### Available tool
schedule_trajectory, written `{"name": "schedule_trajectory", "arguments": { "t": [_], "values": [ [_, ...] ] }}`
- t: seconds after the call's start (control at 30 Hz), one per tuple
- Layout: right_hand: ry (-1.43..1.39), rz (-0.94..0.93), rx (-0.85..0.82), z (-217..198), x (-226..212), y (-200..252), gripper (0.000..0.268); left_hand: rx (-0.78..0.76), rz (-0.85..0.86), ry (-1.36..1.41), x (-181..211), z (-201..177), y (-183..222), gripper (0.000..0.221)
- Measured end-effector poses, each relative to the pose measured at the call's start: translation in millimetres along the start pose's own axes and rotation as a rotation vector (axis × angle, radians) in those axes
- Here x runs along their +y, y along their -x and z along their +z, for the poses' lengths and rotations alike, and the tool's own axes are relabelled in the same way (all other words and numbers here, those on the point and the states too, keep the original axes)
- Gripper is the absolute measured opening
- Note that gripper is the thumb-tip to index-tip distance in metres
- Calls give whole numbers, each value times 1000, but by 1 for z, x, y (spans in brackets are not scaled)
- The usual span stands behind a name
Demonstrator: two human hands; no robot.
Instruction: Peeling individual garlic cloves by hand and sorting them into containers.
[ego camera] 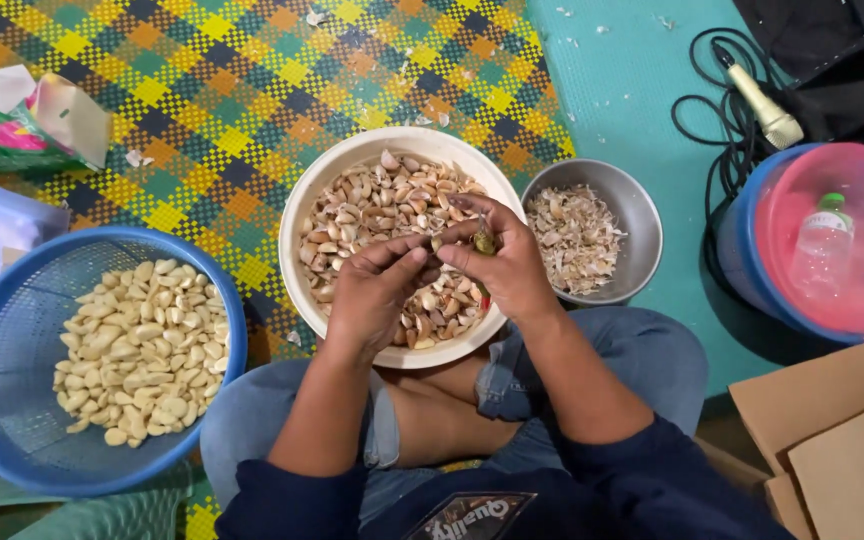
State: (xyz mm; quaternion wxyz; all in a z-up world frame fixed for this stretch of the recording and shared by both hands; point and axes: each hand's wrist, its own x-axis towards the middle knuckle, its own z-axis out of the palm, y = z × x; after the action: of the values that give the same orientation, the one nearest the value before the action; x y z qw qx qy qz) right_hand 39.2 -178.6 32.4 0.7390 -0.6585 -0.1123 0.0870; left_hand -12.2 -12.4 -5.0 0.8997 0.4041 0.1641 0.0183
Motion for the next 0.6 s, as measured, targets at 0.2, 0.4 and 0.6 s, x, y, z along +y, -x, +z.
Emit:
{"name": "schedule_trajectory", "arguments": {
  "t": [0.2, 0.4, 0.6],
  "values": [
    [59, -126, -13, 8, -1, 8, 62, -2, -64, 79, 4, 1, 0, 21],
    [188, -169, -21, 9, -15, 8, 61, 1, -45, 46, 8, 3, 2, 19],
    [257, -188, 167, -22, -20, -2, 38, 59, 387, -643, 33, -16, -6, 27]
  ]
}}
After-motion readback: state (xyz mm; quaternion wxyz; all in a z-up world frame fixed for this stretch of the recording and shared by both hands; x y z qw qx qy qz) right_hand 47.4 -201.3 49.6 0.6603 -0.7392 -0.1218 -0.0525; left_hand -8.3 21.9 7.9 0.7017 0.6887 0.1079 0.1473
